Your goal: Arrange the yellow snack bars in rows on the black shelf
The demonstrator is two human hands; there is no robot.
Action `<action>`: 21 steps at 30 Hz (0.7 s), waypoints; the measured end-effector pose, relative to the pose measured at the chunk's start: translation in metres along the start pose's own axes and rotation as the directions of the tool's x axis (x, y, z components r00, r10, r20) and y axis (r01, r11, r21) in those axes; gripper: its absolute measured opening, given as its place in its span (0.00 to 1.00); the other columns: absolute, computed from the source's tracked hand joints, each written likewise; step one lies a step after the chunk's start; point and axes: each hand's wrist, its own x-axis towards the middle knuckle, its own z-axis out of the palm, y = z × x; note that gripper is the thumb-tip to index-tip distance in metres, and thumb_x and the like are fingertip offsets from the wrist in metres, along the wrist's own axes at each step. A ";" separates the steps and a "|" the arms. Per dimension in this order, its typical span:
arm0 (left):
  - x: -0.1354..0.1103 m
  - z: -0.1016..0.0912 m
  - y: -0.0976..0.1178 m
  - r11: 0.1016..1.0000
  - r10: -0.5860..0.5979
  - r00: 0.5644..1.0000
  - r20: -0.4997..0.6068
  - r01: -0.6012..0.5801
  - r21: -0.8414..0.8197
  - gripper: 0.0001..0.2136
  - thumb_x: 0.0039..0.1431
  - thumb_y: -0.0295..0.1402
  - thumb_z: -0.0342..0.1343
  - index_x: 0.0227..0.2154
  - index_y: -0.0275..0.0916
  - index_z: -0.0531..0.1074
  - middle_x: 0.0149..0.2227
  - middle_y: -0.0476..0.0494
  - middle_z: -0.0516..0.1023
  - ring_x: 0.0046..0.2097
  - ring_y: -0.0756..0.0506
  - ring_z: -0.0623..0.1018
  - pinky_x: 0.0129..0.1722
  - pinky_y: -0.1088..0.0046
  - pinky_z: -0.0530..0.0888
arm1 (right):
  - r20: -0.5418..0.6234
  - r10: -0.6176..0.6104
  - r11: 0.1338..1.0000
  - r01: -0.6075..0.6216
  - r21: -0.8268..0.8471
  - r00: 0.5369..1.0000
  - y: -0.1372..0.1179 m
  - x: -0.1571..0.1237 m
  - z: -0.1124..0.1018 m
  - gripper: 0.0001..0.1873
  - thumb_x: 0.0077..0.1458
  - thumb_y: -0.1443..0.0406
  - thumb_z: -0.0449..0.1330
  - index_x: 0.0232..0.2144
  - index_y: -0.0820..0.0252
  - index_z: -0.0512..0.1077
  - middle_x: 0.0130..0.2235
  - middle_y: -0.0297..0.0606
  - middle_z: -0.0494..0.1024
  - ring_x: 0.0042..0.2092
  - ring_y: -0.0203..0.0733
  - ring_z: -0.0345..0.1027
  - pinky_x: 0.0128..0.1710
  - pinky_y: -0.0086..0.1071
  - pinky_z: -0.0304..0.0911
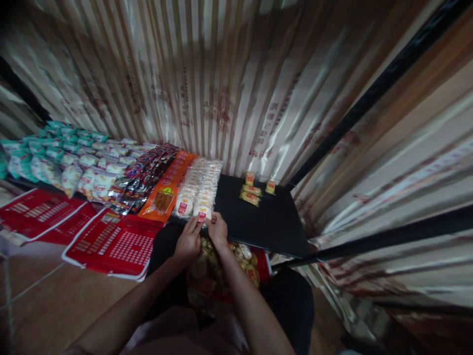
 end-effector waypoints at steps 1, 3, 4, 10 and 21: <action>0.001 0.003 -0.002 1.000 0.001 1.000 0.003 -0.001 0.005 0.26 0.49 0.21 0.42 0.54 0.29 0.61 0.60 0.37 0.58 0.62 0.41 0.54 0.60 0.60 0.58 | -0.002 -0.009 1.000 0.009 -0.021 1.000 0.000 -0.001 0.000 0.12 0.44 0.59 0.58 0.32 0.57 0.66 0.30 0.33 0.75 0.31 0.37 0.68 0.33 0.30 0.63; 0.002 0.008 -0.005 1.000 0.012 1.000 0.009 -0.012 0.008 0.26 0.49 0.21 0.42 0.54 0.28 0.60 0.61 0.36 0.57 0.63 0.40 0.52 0.60 0.60 0.58 | -0.015 -0.035 0.997 0.034 -0.074 0.999 0.000 -0.003 0.000 0.12 0.44 0.60 0.58 0.33 0.58 0.67 0.32 0.34 0.75 0.33 0.37 0.68 0.35 0.31 0.63; 0.002 0.010 -0.006 1.000 0.016 1.000 0.009 -0.016 0.006 0.26 0.49 0.21 0.41 0.55 0.27 0.60 0.61 0.35 0.56 0.63 0.40 0.51 0.60 0.59 0.57 | -0.024 -0.051 0.993 0.048 -0.110 0.998 -0.001 -0.003 0.000 0.12 0.44 0.61 0.58 0.34 0.58 0.67 0.33 0.35 0.75 0.34 0.38 0.68 0.36 0.31 0.63; 0.007 0.020 -0.011 0.999 0.018 1.000 -0.025 -0.019 -0.038 0.28 0.47 0.19 0.41 0.55 0.27 0.58 0.61 0.35 0.55 0.63 0.41 0.51 0.60 0.58 0.58 | -0.051 -0.150 0.942 0.127 -0.312 0.987 -0.002 0.000 0.001 0.13 0.45 0.61 0.57 0.35 0.59 0.68 0.33 0.38 0.73 0.35 0.41 0.66 0.38 0.34 0.61; 0.009 0.020 -0.010 0.999 0.043 0.987 -0.153 -0.042 0.013 0.24 0.49 0.20 0.41 0.52 0.29 0.64 0.58 0.33 0.60 0.61 0.40 0.56 0.58 0.56 0.60 | -0.080 -0.210 0.932 0.174 -0.318 0.974 0.002 0.001 0.000 0.20 0.49 0.60 0.54 0.44 0.61 0.65 0.36 0.40 0.73 0.37 0.42 0.65 0.40 0.35 0.59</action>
